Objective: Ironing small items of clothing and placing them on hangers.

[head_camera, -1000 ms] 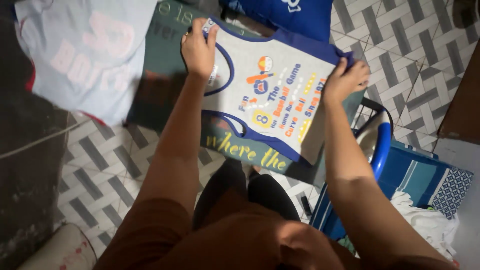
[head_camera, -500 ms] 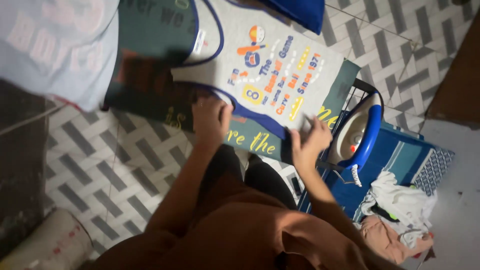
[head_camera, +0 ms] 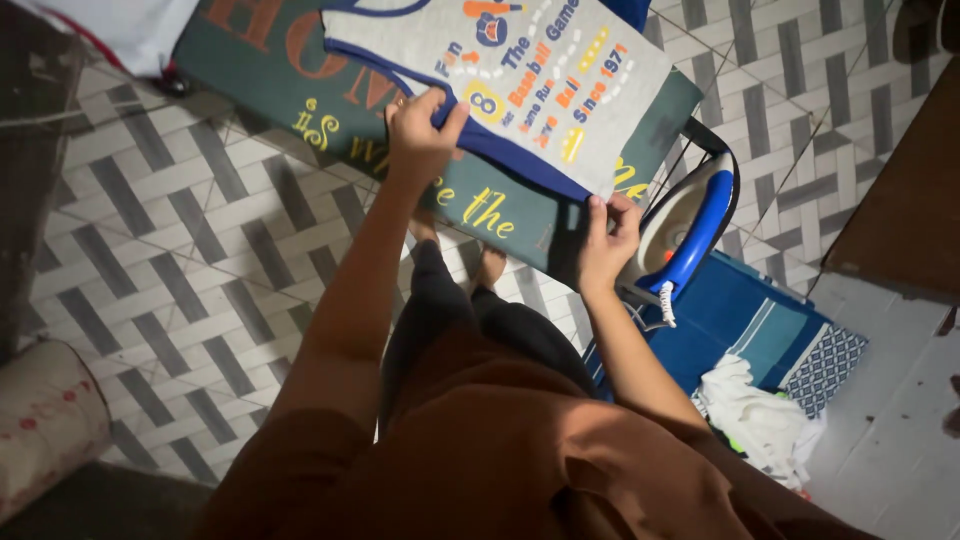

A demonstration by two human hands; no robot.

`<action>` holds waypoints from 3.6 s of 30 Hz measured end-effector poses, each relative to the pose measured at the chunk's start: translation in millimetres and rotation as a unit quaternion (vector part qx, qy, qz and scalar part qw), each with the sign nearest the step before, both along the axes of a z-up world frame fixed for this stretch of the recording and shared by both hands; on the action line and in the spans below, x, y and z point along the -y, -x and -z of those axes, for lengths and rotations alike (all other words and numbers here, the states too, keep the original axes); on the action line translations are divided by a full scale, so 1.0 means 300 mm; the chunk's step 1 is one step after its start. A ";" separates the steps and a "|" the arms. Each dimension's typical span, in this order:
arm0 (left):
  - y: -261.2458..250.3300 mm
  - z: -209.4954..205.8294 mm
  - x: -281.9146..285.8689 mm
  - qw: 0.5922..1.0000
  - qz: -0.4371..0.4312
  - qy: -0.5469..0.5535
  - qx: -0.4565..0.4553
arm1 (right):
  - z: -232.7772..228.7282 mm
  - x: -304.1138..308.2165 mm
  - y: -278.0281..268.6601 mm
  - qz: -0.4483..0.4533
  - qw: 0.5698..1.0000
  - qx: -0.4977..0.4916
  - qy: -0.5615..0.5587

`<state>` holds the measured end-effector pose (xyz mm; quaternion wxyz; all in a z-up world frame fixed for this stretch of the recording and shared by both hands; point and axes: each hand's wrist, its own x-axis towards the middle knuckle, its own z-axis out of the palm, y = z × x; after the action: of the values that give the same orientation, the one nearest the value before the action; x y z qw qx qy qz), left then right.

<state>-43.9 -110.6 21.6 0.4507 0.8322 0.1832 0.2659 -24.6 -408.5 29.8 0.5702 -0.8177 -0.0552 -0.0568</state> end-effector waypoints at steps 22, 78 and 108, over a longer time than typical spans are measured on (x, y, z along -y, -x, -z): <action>0.096 0.018 0.074 0.985 -0.106 -0.134 -0.018 | 0.099 0.104 0.072 -0.062 0.937 -0.337 -0.072; 0.084 0.139 -0.259 0.940 0.208 0.271 0.001 | -0.345 -0.399 -0.069 -0.434 0.790 0.057 0.429; 0.200 -0.083 -0.178 0.987 0.145 -0.060 0.041 | -0.581 0.203 -0.048 -0.468 0.771 -0.192 0.386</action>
<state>-104.0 -57.1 46.5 0.4411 0.8639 0.0254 0.2417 -10.3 -469.3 203.9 0.1613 -0.8358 -0.3378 0.4016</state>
